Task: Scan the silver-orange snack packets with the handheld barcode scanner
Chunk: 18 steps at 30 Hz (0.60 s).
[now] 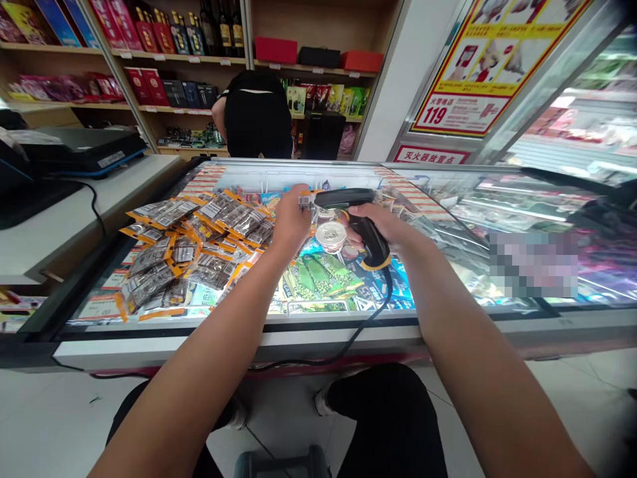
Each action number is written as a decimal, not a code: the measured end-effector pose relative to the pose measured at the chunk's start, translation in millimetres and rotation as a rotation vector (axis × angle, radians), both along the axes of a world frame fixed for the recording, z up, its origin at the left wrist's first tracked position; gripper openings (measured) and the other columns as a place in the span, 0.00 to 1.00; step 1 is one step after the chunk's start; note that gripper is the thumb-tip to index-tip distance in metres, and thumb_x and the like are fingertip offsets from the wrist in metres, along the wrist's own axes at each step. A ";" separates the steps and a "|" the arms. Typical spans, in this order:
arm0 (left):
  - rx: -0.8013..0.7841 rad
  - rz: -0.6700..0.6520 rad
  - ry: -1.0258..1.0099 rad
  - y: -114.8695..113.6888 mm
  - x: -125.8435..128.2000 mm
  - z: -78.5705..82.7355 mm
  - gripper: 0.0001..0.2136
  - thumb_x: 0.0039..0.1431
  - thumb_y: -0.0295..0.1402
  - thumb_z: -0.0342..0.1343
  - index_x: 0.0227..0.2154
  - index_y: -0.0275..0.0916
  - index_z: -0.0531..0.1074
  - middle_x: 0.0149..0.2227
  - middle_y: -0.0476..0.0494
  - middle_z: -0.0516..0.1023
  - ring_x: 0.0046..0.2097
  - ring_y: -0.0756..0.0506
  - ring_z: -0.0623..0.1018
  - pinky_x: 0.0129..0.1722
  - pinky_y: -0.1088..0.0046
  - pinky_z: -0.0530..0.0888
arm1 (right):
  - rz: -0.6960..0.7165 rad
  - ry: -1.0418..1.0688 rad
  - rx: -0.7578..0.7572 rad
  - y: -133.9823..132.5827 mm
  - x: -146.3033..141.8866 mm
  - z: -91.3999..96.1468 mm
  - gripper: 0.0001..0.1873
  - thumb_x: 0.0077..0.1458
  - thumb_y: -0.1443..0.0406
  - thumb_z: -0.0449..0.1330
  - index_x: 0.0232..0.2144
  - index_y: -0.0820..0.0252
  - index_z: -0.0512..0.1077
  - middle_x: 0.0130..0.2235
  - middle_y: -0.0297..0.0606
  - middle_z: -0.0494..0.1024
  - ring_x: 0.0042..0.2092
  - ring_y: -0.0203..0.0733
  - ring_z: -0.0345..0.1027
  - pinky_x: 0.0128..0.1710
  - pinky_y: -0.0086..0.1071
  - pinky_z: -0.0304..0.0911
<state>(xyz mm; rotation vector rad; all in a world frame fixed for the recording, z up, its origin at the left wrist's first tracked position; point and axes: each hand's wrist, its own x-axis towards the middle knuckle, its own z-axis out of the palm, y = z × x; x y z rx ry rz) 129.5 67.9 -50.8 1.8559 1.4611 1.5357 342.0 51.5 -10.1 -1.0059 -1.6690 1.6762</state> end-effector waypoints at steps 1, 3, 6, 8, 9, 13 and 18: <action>-0.003 0.002 0.004 -1.1 0.4 0.4 0.24 0.55 0.18 0.51 0.54 0.40 0.74 0.52 0.38 0.82 0.56 0.38 0.78 0.61 0.57 0.71 | -0.002 -0.002 0.002 -0.8 -0.1 0.3 0.14 0.59 0.51 0.61 0.31 0.54 0.70 0.21 0.34 0.67 0.22 0.39 0.57 0.22 0.35 0.60; -0.008 0.002 0.013 -2.2 1.3 0.8 0.24 0.54 0.17 0.51 0.53 0.40 0.74 0.51 0.38 0.82 0.57 0.38 0.78 0.61 0.58 0.71 | -0.003 -0.002 0.004 -2.2 -0.5 0.9 0.15 0.59 0.50 0.61 0.31 0.54 0.70 0.21 0.34 0.67 0.22 0.39 0.57 0.22 0.35 0.60; -0.020 0.020 0.024 -1.8 1.0 1.7 0.26 0.55 0.17 0.50 0.56 0.39 0.73 0.53 0.35 0.80 0.59 0.36 0.77 0.62 0.56 0.71 | -0.065 0.015 0.034 -0.6 -0.6 1.7 0.15 0.58 0.51 0.62 0.31 0.54 0.70 0.23 0.36 0.69 0.23 0.39 0.59 0.22 0.35 0.61; -0.040 0.067 0.063 -1.7 -1.5 4.1 0.26 0.57 0.16 0.48 0.58 0.37 0.72 0.55 0.32 0.79 0.60 0.34 0.76 0.63 0.53 0.70 | -0.211 0.052 0.078 5.7 0.3 1.1 0.14 0.57 0.52 0.62 0.31 0.55 0.70 0.25 0.37 0.71 0.25 0.40 0.62 0.24 0.34 0.62; -0.060 0.104 0.109 -2.2 -3.7 6.1 0.26 0.59 0.17 0.48 0.60 0.35 0.71 0.56 0.30 0.79 0.61 0.32 0.75 0.63 0.51 0.69 | -0.312 0.065 0.100 10.6 1.4 0.0 0.13 0.57 0.52 0.62 0.31 0.55 0.71 0.26 0.38 0.73 0.26 0.40 0.63 0.24 0.34 0.62; -0.191 0.276 0.388 -9.1 -15.2 15.5 0.22 0.63 0.21 0.48 0.59 0.31 0.73 0.57 0.20 0.75 0.64 0.24 0.70 0.65 0.41 0.63 | -0.681 -0.034 0.234 34.3 8.3 -10.3 0.13 0.57 0.53 0.61 0.32 0.56 0.74 0.33 0.41 0.78 0.34 0.44 0.70 0.30 0.34 0.64; -0.200 0.385 0.486 -22.2 -16.7 15.6 0.19 0.60 0.23 0.53 0.52 0.35 0.76 0.71 0.22 0.60 0.72 0.21 0.57 0.69 0.38 0.53 | -0.606 -0.390 0.321 42.2 12.6 -21.4 0.20 0.59 0.47 0.58 0.35 0.55 0.79 0.38 0.41 0.80 0.42 0.49 0.71 0.41 0.38 0.64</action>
